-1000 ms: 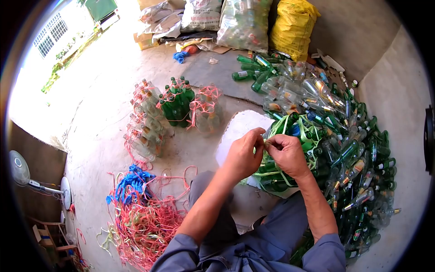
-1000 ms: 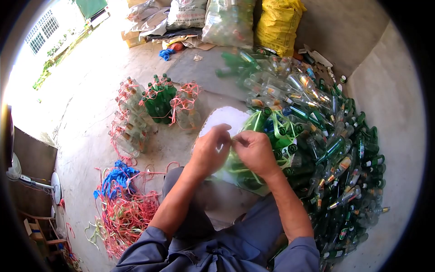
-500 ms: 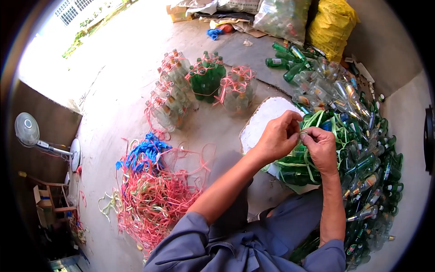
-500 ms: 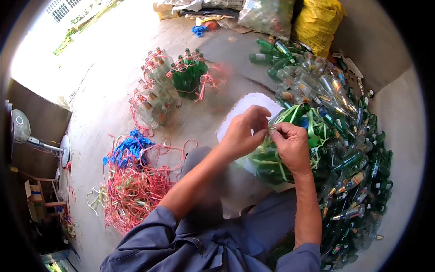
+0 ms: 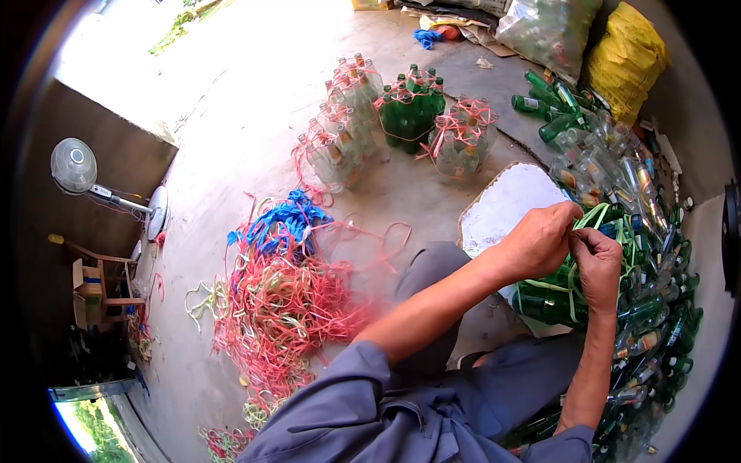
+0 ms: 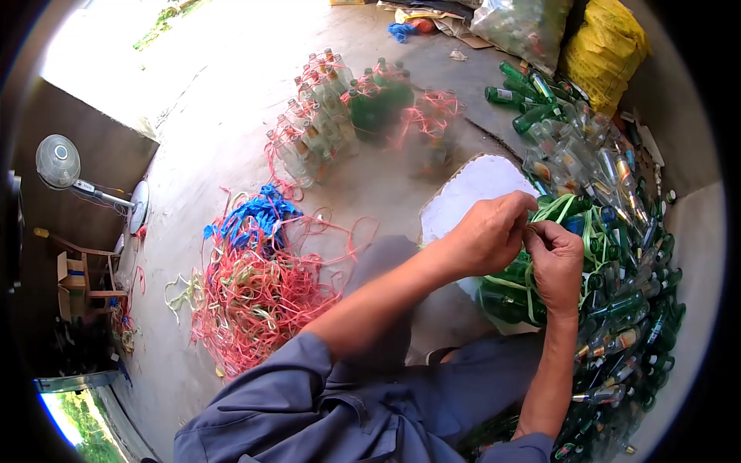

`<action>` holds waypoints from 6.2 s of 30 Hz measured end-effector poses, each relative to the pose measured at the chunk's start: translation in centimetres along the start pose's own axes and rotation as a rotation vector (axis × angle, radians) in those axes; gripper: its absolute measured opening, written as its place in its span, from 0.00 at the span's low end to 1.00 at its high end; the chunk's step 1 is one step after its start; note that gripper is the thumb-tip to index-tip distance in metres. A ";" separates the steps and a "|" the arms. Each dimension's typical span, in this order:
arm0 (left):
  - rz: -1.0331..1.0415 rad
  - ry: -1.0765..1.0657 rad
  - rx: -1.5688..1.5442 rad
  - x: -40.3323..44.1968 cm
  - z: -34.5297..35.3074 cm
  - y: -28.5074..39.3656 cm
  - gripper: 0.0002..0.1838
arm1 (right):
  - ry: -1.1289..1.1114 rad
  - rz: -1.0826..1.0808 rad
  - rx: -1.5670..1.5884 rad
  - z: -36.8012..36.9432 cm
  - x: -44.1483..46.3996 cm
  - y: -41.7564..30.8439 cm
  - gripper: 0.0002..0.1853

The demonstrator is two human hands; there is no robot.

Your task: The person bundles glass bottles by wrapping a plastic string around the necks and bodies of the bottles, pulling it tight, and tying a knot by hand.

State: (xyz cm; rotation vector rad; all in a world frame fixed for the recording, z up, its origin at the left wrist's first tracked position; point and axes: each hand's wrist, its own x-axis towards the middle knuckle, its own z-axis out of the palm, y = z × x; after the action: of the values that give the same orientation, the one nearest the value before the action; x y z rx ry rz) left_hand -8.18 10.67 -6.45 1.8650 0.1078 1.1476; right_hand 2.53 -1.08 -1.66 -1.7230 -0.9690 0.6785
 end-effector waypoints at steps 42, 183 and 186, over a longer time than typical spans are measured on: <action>-0.598 0.122 -0.730 0.6 -1.7 1.1 0.19 | 0.097 -0.023 -0.002 0.1 -0.3 -0.5 0.05; -0.835 -0.032 -0.584 0.9 -1.3 0.5 0.04 | 0.246 -0.298 -0.434 0.4 -1.4 -1.6 0.09; -0.848 -0.036 -0.593 0.9 -1.1 0.4 0.04 | 0.272 -0.261 -0.434 0.9 -1.4 -2.1 0.10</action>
State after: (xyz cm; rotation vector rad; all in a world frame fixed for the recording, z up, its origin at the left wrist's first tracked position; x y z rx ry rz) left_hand -8.66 11.58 -5.36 1.1115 0.4393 0.4696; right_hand 0.47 -1.42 0.05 -1.9500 -1.1766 0.0584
